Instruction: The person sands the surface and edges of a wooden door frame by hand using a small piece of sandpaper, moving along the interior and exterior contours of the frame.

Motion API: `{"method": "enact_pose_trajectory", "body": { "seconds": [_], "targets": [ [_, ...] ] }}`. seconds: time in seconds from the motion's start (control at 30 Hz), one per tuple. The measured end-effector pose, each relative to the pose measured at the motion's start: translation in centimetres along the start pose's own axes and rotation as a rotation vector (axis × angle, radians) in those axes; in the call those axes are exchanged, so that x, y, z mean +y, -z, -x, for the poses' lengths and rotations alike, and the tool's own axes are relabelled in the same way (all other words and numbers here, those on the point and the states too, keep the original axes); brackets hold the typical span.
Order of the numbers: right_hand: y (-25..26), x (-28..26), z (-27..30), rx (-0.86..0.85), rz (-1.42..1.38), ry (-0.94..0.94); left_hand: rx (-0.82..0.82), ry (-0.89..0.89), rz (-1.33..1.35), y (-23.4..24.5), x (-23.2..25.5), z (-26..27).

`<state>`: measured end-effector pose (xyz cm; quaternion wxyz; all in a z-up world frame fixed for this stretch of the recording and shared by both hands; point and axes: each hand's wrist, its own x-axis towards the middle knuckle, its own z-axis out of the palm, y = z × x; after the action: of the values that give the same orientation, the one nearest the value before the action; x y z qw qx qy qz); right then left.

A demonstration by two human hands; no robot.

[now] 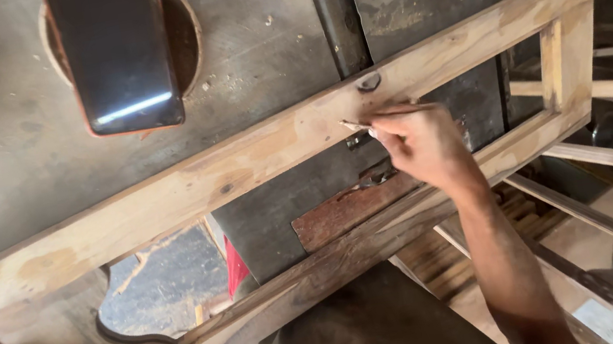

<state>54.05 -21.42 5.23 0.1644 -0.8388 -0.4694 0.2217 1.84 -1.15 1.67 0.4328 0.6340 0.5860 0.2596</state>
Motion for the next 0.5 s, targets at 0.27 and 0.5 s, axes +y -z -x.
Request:
{"method": "enact_pose_trajectory", "body": {
  "seconds": [0.27,0.5],
  "targets": [
    [0.5,-0.1,4.7,0.190,-0.442,-0.834,-0.036,-0.178,0.019,-0.3,2.6,0.2],
    [-2.3,4.1,9.0,0.176,-1.112,-0.378,0.039,-0.190,-0.021,-0.1,-0.5,0.3]
  ]
}}
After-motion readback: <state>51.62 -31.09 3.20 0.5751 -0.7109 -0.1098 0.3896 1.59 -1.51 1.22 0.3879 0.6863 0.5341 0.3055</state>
